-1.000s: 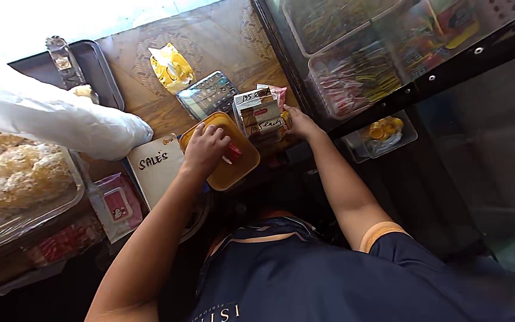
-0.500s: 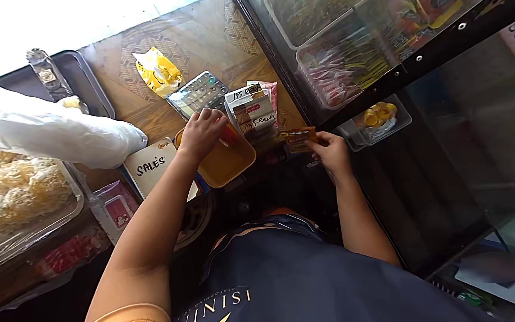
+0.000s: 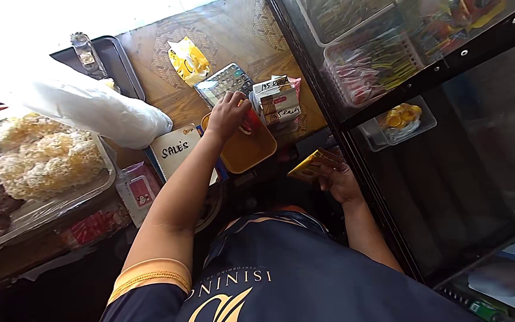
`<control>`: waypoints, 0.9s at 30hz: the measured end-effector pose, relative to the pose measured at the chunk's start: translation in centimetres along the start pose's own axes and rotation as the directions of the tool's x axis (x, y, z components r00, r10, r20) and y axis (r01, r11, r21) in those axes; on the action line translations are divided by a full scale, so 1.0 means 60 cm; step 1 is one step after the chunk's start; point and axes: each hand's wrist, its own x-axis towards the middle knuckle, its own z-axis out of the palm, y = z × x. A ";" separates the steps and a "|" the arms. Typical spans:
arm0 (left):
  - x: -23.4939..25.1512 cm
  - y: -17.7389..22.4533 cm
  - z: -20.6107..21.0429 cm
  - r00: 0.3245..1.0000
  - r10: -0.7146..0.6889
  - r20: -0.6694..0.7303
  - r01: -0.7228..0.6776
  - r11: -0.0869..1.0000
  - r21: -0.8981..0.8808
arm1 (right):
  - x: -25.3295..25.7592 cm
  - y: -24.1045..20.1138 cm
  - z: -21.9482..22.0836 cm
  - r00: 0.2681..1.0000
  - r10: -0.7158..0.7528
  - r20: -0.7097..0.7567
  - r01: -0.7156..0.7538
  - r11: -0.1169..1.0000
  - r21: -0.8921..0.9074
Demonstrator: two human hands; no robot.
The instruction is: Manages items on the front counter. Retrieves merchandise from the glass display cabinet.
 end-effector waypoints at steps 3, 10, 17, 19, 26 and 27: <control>0.007 -0.008 0.004 0.998 -0.056 0.036 0.058 0.997 -0.050 | -0.001 -0.004 0.018 0.990 -0.143 0.006 0.134 0.910 -0.393; 0.009 -0.022 -0.021 0.989 -0.082 0.119 0.105 0.974 -0.202 | -0.018 -0.046 0.067 0.956 -0.288 -0.061 0.135 0.613 -0.779; -0.069 -0.019 -0.063 0.960 -0.275 -0.057 0.249 0.926 -0.284 | 0.031 -0.096 0.200 0.980 -0.192 0.059 0.165 0.600 -0.783; -0.125 -0.007 -0.066 0.920 -0.362 -0.149 0.302 0.898 -0.320 | 0.085 -0.078 0.243 0.982 -0.167 0.088 0.168 0.561 -0.811; -0.357 0.026 -0.045 0.829 -0.488 -0.273 0.411 0.863 -0.294 | 0.244 0.018 0.344 0.974 -0.186 0.132 0.173 0.223 -0.959; -0.394 0.028 -0.037 0.813 -0.517 -0.267 0.452 0.850 -0.270 | 0.251 0.027 0.351 0.976 -0.184 0.119 0.153 0.186 -0.971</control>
